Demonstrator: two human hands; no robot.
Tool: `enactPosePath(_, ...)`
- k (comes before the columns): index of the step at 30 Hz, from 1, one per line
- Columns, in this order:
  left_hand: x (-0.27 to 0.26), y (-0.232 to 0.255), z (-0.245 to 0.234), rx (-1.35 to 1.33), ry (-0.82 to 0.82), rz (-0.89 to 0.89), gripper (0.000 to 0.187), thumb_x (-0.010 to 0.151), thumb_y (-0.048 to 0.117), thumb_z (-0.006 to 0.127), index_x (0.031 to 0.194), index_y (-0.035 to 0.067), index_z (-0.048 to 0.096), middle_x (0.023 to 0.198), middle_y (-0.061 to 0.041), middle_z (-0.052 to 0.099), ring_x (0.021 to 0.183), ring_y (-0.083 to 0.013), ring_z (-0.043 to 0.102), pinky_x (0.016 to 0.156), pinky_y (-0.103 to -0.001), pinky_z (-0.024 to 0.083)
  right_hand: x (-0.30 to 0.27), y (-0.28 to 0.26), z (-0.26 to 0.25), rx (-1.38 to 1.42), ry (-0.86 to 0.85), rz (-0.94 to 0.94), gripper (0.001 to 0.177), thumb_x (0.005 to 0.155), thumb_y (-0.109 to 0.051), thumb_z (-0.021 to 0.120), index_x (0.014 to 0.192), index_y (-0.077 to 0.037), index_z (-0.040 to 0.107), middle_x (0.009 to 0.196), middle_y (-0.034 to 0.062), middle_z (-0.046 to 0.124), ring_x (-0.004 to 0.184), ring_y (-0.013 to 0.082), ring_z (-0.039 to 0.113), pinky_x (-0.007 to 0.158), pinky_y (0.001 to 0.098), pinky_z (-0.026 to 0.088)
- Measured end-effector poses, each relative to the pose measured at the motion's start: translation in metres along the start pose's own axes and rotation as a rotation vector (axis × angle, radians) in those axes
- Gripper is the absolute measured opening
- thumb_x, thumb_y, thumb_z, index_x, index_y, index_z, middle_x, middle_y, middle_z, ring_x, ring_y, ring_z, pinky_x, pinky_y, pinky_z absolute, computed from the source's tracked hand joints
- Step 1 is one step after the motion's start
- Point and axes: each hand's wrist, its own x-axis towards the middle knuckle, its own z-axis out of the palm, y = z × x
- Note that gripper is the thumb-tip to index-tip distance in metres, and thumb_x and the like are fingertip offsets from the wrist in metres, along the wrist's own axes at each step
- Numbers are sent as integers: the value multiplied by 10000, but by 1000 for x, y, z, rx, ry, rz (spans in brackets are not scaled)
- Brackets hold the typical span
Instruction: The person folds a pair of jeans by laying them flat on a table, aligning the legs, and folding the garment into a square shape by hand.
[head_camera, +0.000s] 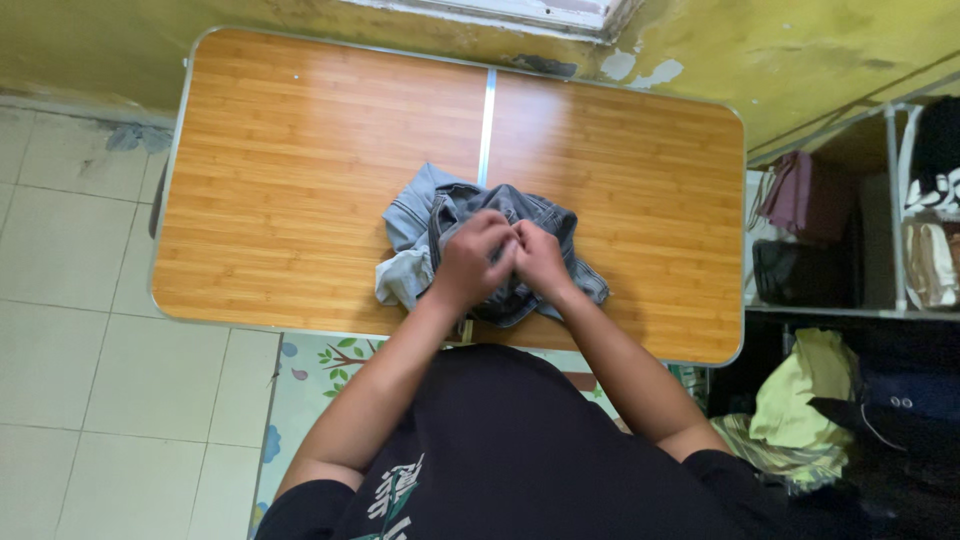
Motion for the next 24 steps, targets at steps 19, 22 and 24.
enactPosePath(19,-25,-64,31,618,-471,-495,161,765,140,722,870,37,788,1088,-208,669,1096,-402,587,914,-475,524,-3,-19,5,551,-38,-102,210,1014,-111,582,1187,-126,463,913,45,590,799,140,555,690,325,466)
enactPosePath(22,-26,-67,33,728,-475,-391,177,755,166,711,856,48,795,1074,-164,688,1093,-367,590,913,-443,506,-10,-42,-10,-240,5,-512,196,907,-29,581,1019,-116,717,971,153,542,948,310,588,820,412,509)
enactPosePath(24,-25,-73,32,797,-587,-367,175,810,178,681,892,76,798,1048,-142,699,1101,-353,589,931,-436,491,-13,-55,-12,-302,0,-508,224,878,-58,613,1060,-119,728,981,161,549,968,353,586,828,446,507)
